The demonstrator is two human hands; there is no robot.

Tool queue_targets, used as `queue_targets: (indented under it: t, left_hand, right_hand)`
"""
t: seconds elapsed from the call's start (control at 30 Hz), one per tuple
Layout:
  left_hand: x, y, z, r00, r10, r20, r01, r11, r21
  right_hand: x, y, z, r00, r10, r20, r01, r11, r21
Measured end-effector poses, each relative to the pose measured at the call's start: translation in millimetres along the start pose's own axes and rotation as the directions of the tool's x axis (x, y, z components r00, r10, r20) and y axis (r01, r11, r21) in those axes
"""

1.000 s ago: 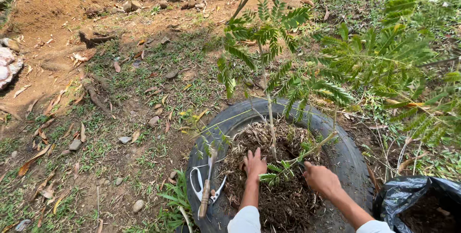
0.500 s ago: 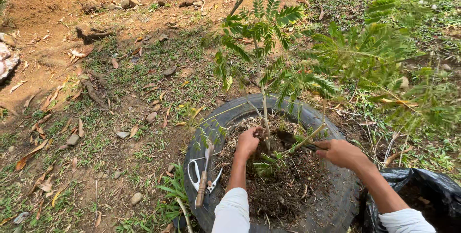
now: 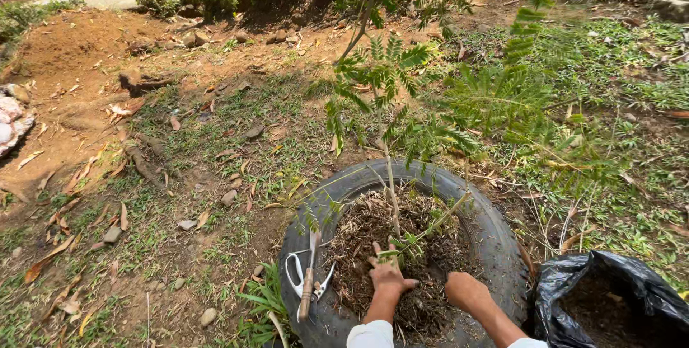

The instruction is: The person fills a tire planter with soil from a bag by hand, then positions a small tree in the center and packs more soil around the base using a small tool and their hands.

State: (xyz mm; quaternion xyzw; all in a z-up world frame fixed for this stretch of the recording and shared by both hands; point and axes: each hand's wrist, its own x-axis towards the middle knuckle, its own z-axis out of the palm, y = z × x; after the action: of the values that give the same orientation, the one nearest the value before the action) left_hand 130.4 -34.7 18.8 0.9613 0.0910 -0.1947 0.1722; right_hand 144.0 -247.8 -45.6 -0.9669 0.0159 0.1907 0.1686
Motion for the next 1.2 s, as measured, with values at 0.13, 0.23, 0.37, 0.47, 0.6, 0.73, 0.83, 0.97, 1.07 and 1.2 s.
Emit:
queue_targets:
  t: [0.13, 0.23, 0.37, 0.47, 0.6, 0.73, 0.83, 0.97, 1.07, 1.2]
  left_hand:
    - [38.5, -6.6, 35.8, 0.975, 0.022, -0.223, -0.027, 0.999, -0.021]
    - [61.1, -8.1, 37.4, 0.974, -0.042, -0.225, -0.002, 0.981, -0.194]
    - [91.2, -18.0, 12.4, 0.980, -0.070, -0.185, -0.016, 0.904, -0.426]
    - [112.1, -26.8, 7.8, 0.976, -0.033, -0.215, -0.089, 0.842, -0.533]
    - [122.1, -38.0, -0.8, 0.930, -0.044, -0.364, -0.176, 0.818, -0.548]
    - [120.7, -31.6, -21.7, 0.922, -0.095, -0.375, -0.163, 0.784, -0.600]
    - [127.4, -33.9, -32.4, 0.956, -0.057, -0.289, -0.168, 0.701, -0.694]
    - [127.0, -51.2, -35.5, 0.964, -0.003, -0.264, -0.113, 0.900, -0.422]
    - [101.8, -54.9, -33.3, 0.993, -0.084, -0.086, 0.029, 0.865, -0.501]
    - [65.7, -31.3, -34.4, 0.994, -0.071, -0.078, 0.025, 0.877, -0.480]
  right_hand:
    - [5.3, -0.4, -31.6, 0.989, -0.037, 0.144, 0.052, 0.993, -0.102]
    - [-20.7, -13.6, -81.8, 0.973, -0.025, 0.229, 0.038, 0.998, -0.051]
    - [-60.2, -39.0, -148.7, 0.960, 0.019, 0.278, -0.032, 0.999, 0.042]
    - [-69.3, -41.4, -174.7, 0.975, 0.020, 0.220, -0.006, 0.998, -0.063]
    - [-65.0, -25.6, -185.1, 0.986, -0.097, 0.134, 0.121, 0.976, -0.180]
    - [-37.1, -14.7, -180.6, 0.994, -0.088, -0.064, 0.071, 0.970, -0.234]
    - [-20.3, -4.0, -184.4, 1.000, 0.020, -0.009, -0.022, 0.982, -0.187]
    - [1.7, 8.3, -176.2, 0.981, 0.127, 0.150, -0.127, 0.992, -0.006]
    - [24.0, 11.8, -137.6, 0.976, 0.106, 0.192, -0.097, 0.994, -0.055]
    - [34.9, -4.8, -85.9, 0.999, -0.039, -0.002, 0.038, 0.990, -0.137]
